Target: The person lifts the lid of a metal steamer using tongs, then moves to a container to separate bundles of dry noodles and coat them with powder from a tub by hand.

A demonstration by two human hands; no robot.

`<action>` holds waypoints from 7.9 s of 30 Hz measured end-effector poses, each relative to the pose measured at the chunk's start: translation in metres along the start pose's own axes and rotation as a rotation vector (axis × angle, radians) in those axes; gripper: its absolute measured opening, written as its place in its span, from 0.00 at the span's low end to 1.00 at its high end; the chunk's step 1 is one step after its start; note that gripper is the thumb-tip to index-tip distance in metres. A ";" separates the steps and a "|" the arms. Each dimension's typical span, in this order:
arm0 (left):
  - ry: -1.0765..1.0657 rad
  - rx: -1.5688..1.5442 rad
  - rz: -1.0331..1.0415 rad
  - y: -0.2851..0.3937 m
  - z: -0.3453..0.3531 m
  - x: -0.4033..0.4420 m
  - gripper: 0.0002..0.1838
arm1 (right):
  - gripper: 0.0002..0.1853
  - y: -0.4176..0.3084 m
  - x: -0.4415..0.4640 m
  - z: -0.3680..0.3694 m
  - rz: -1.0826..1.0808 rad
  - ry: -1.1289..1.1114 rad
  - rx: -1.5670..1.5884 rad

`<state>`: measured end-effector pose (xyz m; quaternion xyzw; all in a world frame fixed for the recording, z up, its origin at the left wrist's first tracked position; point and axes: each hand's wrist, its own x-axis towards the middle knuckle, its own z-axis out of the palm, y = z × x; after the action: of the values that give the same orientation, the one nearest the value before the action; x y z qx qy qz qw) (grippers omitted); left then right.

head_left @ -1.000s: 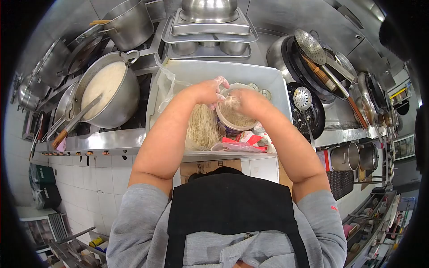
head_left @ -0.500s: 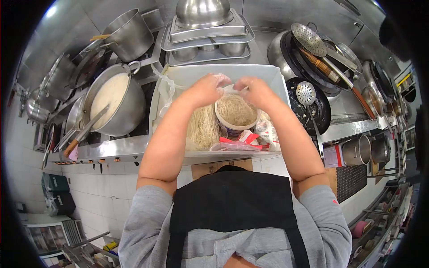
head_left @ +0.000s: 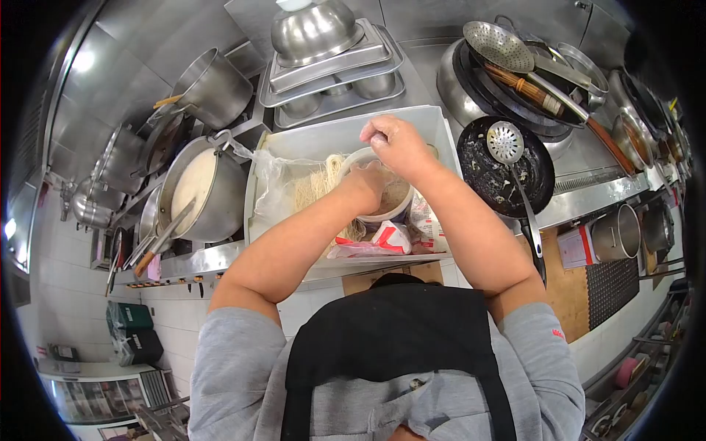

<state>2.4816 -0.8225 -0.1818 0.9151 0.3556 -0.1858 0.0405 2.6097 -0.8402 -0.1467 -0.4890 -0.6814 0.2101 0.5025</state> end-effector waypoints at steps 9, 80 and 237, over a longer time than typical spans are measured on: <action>0.248 0.134 0.073 -0.003 0.021 0.004 0.29 | 0.09 0.000 -0.001 0.000 0.020 0.067 0.130; 0.267 -0.418 -0.216 -0.016 -0.029 0.002 0.20 | 0.12 0.029 0.008 -0.012 0.200 0.130 -0.134; 0.219 -2.034 0.056 -0.074 0.004 -0.017 0.41 | 0.29 0.008 -0.017 0.039 0.004 -0.754 -0.777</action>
<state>2.4196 -0.7784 -0.1745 0.4674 0.3249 0.2897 0.7694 2.5788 -0.8435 -0.1770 -0.5309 -0.8410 0.1045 0.0045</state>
